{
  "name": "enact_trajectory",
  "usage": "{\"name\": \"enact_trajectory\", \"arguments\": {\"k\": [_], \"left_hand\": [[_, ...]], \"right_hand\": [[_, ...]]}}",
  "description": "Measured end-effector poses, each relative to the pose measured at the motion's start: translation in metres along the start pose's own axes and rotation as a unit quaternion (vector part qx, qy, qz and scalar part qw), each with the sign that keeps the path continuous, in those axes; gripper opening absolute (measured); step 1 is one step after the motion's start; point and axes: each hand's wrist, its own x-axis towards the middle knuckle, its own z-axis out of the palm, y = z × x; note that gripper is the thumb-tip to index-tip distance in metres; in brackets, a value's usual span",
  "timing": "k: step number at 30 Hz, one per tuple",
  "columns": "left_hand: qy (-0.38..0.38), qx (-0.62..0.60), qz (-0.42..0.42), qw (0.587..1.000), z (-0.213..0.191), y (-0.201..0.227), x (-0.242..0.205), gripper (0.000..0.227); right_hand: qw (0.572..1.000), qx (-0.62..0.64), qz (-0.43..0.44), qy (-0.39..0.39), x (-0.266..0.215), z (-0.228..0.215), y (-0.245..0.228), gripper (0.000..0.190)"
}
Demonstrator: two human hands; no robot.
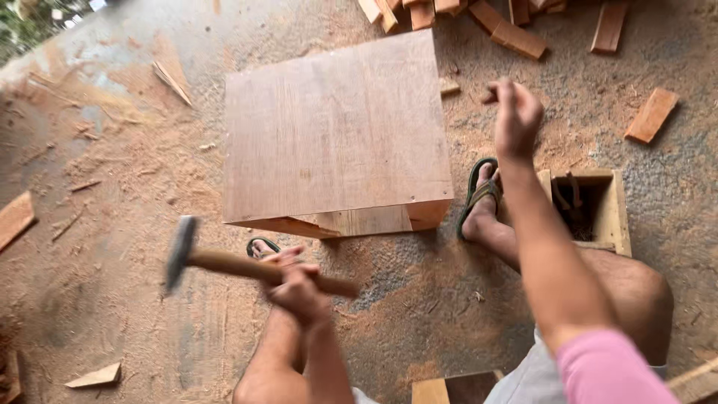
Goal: The person sits on the floor and uses a hammer to drive nails into a wooden box frame. They repeatedly position nails and strike them to secure the wooden panels together.
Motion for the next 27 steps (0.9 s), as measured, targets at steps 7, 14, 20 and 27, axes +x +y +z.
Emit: {"name": "enact_trajectory", "arguments": {"k": [7,14,20,27], "left_hand": [[0.01,0.006,0.118,0.993,0.091,-0.015,-0.019,0.052],[0.111,0.084,0.102,0.985,0.103,-0.018,0.012,0.068],[0.169,0.165,0.188,0.953,0.093,-0.021,0.061,0.052],[-0.028,0.044,0.277,0.959,0.09,0.009,0.184,0.058]], "right_hand": [[0.966,-0.03,0.135,-0.218,0.025,0.05,0.032,0.08],[0.966,0.103,0.044,-0.231,0.027,0.073,0.033,0.037],[0.976,0.1,0.106,-0.164,-0.009,0.067,0.004,0.027],[0.985,0.118,0.126,-0.022,-0.136,0.066,-0.021,0.021]]}}
